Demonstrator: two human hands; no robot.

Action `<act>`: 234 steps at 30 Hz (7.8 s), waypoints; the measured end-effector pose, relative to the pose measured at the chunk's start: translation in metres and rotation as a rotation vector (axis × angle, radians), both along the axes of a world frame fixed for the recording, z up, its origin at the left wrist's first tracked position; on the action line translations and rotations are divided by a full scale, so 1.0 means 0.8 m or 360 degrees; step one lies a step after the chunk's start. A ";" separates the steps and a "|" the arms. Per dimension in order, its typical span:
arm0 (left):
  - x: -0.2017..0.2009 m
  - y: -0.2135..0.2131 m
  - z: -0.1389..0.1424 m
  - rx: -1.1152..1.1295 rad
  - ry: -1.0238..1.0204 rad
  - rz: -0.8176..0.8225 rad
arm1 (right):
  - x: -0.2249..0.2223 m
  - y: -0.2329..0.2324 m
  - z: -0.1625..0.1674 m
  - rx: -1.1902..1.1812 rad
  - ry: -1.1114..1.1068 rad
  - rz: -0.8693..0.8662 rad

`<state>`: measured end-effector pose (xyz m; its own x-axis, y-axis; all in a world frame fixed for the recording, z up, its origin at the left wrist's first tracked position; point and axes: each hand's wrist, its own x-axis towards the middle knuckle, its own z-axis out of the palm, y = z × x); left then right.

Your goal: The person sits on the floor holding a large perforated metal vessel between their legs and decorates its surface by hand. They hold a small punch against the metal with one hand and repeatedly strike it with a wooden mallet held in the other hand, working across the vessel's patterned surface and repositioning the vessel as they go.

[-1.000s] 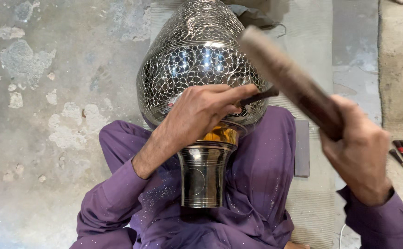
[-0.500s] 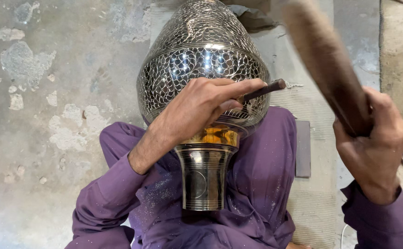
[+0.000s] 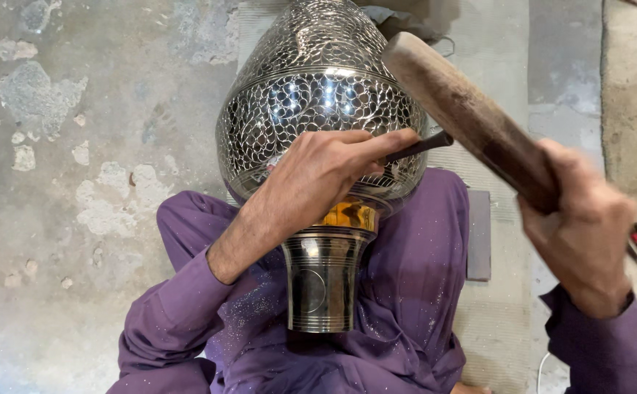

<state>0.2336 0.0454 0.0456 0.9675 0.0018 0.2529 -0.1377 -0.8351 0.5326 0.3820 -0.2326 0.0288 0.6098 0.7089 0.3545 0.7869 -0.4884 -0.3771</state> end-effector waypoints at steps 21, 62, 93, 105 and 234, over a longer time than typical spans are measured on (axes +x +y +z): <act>-0.024 -0.001 -0.026 0.0060 -0.0149 0.0074 | -0.019 0.016 0.037 0.0436 0.0254 0.0199; -0.015 0.017 -0.013 -0.0051 -0.0071 0.0048 | -0.006 0.013 0.036 0.0125 0.0427 0.0151; -0.032 0.015 -0.029 -0.0070 -0.0261 0.0100 | -0.016 0.029 0.057 0.0089 -0.0189 0.0206; -0.043 0.023 -0.027 -0.0126 -0.0209 0.0030 | -0.032 0.031 0.056 0.0099 -0.0385 0.0184; -0.057 0.051 -0.023 -0.0313 -0.0254 0.0093 | -0.049 0.051 0.089 -0.0112 -0.0308 0.0153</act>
<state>0.1879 0.0865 0.0274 0.9123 0.1209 0.3913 -0.1874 -0.7265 0.6612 0.3431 -0.1917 0.1000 0.4636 0.7877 0.4056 0.8855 -0.4273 -0.1823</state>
